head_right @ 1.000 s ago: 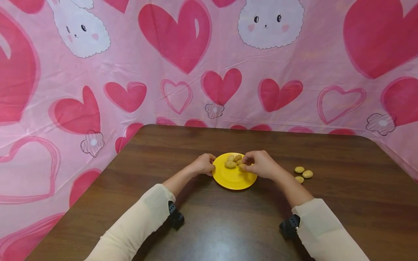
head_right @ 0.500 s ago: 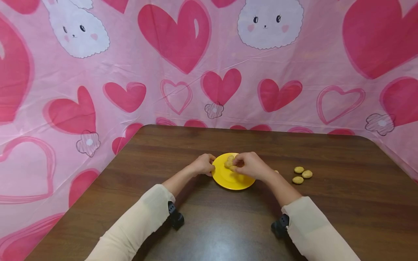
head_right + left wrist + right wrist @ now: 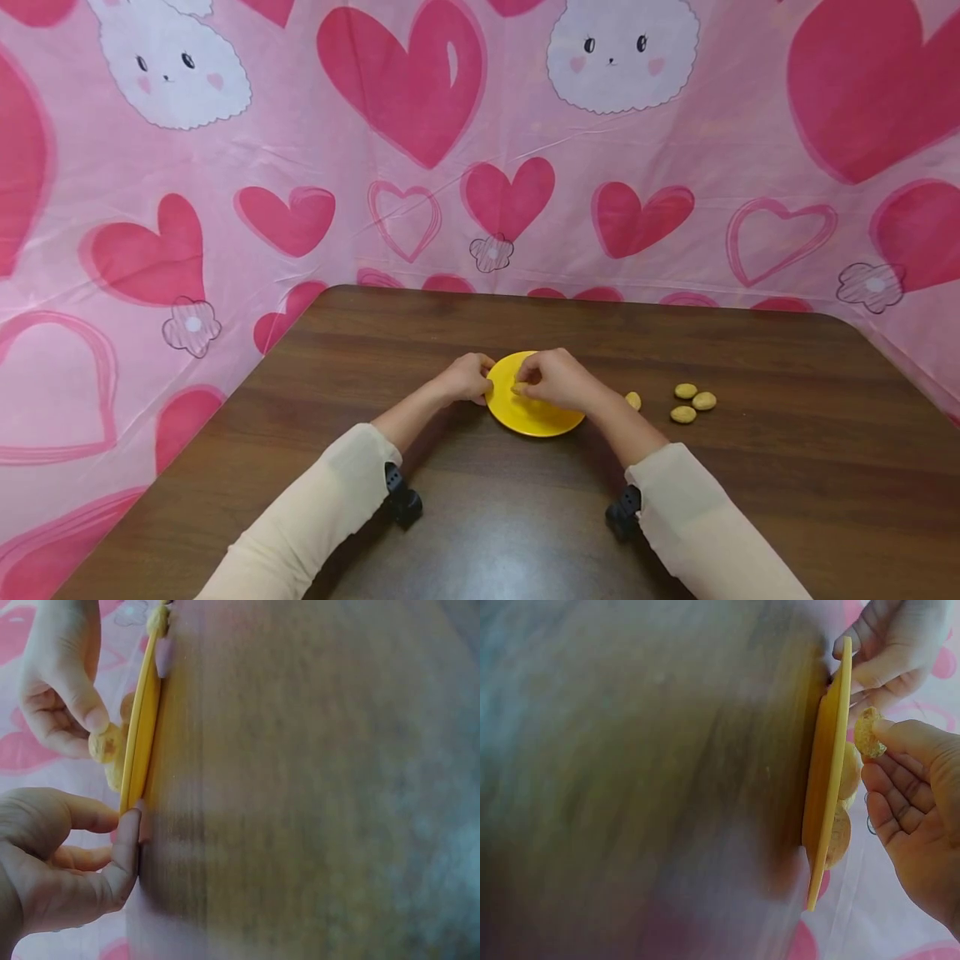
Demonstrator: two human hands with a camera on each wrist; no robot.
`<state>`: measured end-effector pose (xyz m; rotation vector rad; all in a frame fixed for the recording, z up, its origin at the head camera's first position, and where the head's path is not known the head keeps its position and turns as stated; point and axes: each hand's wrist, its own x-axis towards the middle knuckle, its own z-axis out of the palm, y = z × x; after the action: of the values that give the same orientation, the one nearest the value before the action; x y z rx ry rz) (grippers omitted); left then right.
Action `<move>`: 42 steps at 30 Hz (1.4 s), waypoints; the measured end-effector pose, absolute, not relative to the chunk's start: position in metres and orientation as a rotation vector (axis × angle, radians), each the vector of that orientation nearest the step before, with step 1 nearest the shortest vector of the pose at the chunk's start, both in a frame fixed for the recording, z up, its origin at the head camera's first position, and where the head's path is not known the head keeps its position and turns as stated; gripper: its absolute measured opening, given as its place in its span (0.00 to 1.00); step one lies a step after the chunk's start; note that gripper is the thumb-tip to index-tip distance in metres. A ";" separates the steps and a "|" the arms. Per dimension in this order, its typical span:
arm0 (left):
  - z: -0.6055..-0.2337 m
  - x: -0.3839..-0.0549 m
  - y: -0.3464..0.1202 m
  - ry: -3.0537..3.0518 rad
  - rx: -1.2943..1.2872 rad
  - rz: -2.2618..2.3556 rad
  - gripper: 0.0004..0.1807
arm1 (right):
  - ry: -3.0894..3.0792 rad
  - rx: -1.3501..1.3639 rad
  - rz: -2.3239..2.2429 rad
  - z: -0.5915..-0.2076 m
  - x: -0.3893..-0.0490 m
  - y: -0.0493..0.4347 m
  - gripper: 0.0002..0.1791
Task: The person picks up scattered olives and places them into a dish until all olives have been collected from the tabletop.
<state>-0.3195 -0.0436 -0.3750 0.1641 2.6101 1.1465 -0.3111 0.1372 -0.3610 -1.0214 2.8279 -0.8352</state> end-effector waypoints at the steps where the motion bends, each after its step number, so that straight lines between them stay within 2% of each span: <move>1: -0.375 -0.319 -0.044 2.610 0.163 1.147 0.18 | 2.828 -1.025 -0.830 -0.361 -0.311 0.136 0.04; 42: -0.376 -0.322 -0.044 2.626 0.157 1.129 0.19 | 2.821 -0.935 -0.671 -0.363 -0.315 0.128 0.05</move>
<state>-0.3216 -0.0436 -0.3764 0.1566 2.6258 1.1289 -0.3146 0.1279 -0.3634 -0.9353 2.8212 -0.6712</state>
